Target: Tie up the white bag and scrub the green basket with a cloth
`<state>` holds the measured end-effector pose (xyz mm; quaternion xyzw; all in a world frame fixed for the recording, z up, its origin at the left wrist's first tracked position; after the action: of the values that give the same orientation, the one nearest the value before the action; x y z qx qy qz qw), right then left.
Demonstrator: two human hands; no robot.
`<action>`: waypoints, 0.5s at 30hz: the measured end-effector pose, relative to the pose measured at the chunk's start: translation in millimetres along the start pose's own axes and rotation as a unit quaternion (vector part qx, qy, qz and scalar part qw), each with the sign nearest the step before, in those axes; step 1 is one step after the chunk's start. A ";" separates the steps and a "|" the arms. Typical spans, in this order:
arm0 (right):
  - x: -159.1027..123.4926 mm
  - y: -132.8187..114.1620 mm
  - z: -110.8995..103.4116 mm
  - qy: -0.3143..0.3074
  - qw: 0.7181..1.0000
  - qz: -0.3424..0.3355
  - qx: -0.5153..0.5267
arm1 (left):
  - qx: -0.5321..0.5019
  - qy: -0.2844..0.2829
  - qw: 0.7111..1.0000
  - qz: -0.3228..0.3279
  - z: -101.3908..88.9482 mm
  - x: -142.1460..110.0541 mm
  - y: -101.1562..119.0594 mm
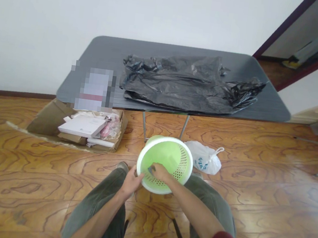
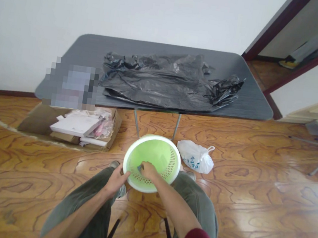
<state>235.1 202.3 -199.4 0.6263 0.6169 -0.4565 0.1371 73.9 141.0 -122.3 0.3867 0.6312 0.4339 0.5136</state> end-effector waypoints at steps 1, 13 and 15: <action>-3.4 5.4 -3.9 0.012 0.998 0.011 -0.063 | 0.000 0.012 1.000 0.007 -2.5 0.1 2.7; 4.0 -1.7 6.5 0.000 0.981 0.060 0.184 | 0.034 0.031 0.999 0.028 10.2 -10.4 -2.8; 3.3 -6.5 8.7 0.020 0.983 0.042 0.176 | 0.027 0.031 0.999 0.025 8.6 -11.0 -3.5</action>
<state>225.1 199.4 -204.0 0.6754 0.5026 -0.5387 0.0315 84.1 130.8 -123.0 0.4023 0.6482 0.4415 0.4723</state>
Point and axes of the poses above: each hand's wrist, its own x-axis towards the middle knuckle, its own z-axis out of the palm, y = z × x, the point moved 7 cm from there along x, towards the middle knuckle, and after that the axes turned 13 degrees about z, right-handed, at the moved point
